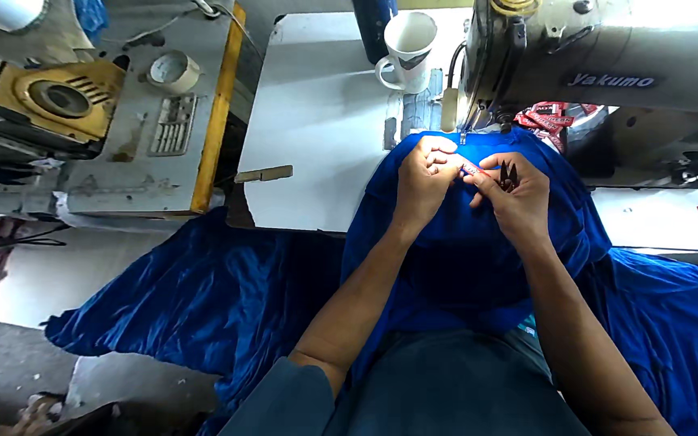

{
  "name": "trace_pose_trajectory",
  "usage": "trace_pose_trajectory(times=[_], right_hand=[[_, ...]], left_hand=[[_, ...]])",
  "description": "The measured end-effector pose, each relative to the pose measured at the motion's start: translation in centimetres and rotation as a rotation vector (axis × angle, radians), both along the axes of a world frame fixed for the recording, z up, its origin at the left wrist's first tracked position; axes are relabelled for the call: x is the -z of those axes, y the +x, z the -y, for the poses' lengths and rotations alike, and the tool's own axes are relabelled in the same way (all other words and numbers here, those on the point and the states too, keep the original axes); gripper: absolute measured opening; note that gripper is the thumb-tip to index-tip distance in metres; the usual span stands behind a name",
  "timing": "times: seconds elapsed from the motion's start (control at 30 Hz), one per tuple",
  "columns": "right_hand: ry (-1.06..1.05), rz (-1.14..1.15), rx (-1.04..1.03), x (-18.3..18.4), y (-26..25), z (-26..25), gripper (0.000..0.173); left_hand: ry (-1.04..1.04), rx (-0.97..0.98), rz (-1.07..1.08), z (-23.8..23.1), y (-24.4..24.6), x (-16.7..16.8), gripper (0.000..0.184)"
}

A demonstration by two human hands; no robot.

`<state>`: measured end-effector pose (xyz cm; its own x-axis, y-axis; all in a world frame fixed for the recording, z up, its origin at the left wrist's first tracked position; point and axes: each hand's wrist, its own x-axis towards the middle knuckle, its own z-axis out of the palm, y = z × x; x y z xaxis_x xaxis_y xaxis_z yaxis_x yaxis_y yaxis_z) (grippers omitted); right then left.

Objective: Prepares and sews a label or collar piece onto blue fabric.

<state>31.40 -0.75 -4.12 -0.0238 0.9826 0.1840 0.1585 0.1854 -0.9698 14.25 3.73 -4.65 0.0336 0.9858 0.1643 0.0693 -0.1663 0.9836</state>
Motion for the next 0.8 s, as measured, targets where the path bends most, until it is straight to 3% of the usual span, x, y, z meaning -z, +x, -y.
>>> trace_pose_trajectory(times=[0.13,0.27,0.37,0.47,0.6,0.8], right_hand=[[-0.078,0.138,-0.044,-0.5,0.7,-0.1,0.012],[-0.124,0.217,-0.032,-1.0,1.2,-0.2,0.009],[-0.253,0.042,-0.008,-1.4,1.1,-0.4,0.007],[-0.350,-0.219,0.080,-1.7,0.6,-0.4,0.009],[-0.361,-0.450,0.197,-1.1,-0.4,-0.7,0.005],[-0.334,-0.444,0.148,-1.1,-0.4,0.1,0.008]], left_hand=[[0.038,0.080,-0.066,-0.5,-0.5,-0.2,0.022],[0.100,0.242,-0.167,-0.9,-0.8,-0.5,0.021],[0.035,0.195,-0.033,-0.8,-0.3,-0.5,0.030],[-0.115,0.125,0.048,0.1,0.3,-0.6,0.025],[-0.112,0.168,0.025,2.4,0.9,-1.1,0.029],[-0.070,0.089,0.130,0.7,1.2,-0.1,0.016]])
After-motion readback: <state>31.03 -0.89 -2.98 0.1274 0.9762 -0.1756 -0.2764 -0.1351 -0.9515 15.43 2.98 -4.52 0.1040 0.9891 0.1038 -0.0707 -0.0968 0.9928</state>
